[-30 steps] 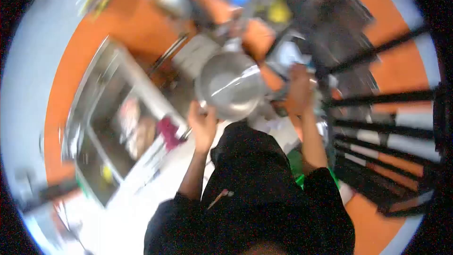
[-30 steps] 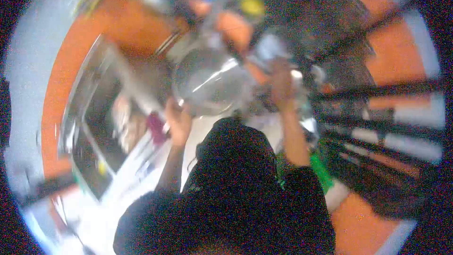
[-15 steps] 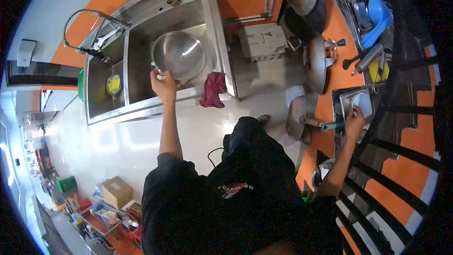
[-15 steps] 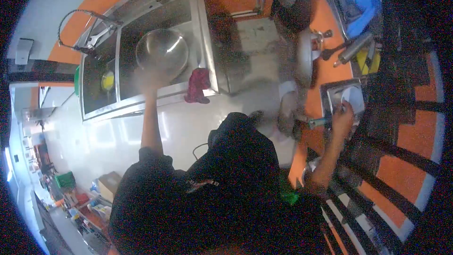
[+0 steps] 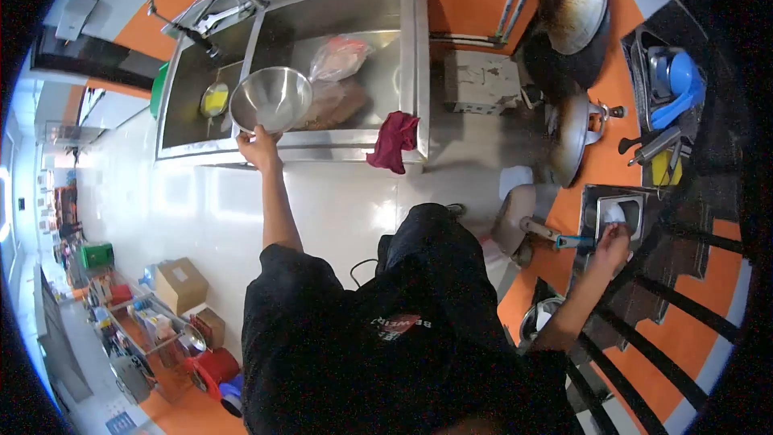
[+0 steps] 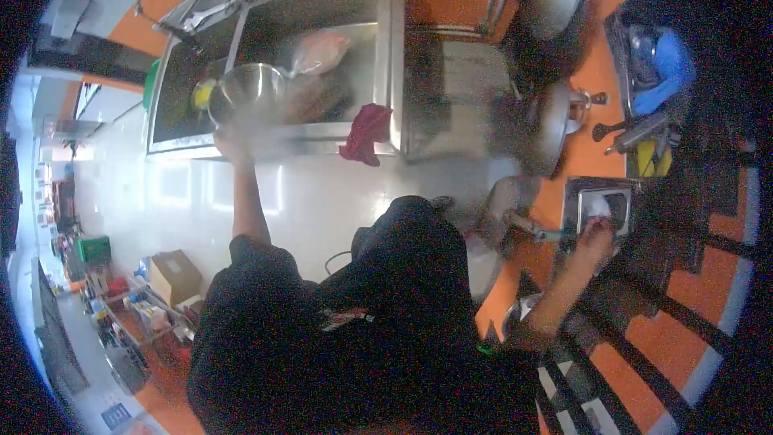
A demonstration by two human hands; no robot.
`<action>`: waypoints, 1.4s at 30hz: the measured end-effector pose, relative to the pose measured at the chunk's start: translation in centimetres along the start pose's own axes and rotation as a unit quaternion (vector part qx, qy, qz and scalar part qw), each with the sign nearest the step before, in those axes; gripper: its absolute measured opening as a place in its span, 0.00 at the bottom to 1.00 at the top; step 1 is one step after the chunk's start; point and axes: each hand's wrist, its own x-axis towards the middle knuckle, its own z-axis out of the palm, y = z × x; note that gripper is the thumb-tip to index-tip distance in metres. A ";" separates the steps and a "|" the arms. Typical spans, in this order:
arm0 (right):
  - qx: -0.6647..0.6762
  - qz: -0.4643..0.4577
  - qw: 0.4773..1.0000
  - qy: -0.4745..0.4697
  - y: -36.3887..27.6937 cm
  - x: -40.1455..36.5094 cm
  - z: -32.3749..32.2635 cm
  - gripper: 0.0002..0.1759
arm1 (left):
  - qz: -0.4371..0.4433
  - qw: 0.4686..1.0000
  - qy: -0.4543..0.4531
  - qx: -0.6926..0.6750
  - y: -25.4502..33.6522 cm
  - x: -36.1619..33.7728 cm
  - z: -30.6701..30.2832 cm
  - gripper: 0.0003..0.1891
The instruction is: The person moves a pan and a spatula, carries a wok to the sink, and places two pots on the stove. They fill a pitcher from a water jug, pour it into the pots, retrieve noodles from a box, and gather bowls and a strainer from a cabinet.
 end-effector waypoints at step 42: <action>0.149 0.457 0.876 -0.034 26.1 -48.4 -7.8 0.16 | -0.023 0.993 -0.061 0.094 -0.7 25.0 -8.5 0.14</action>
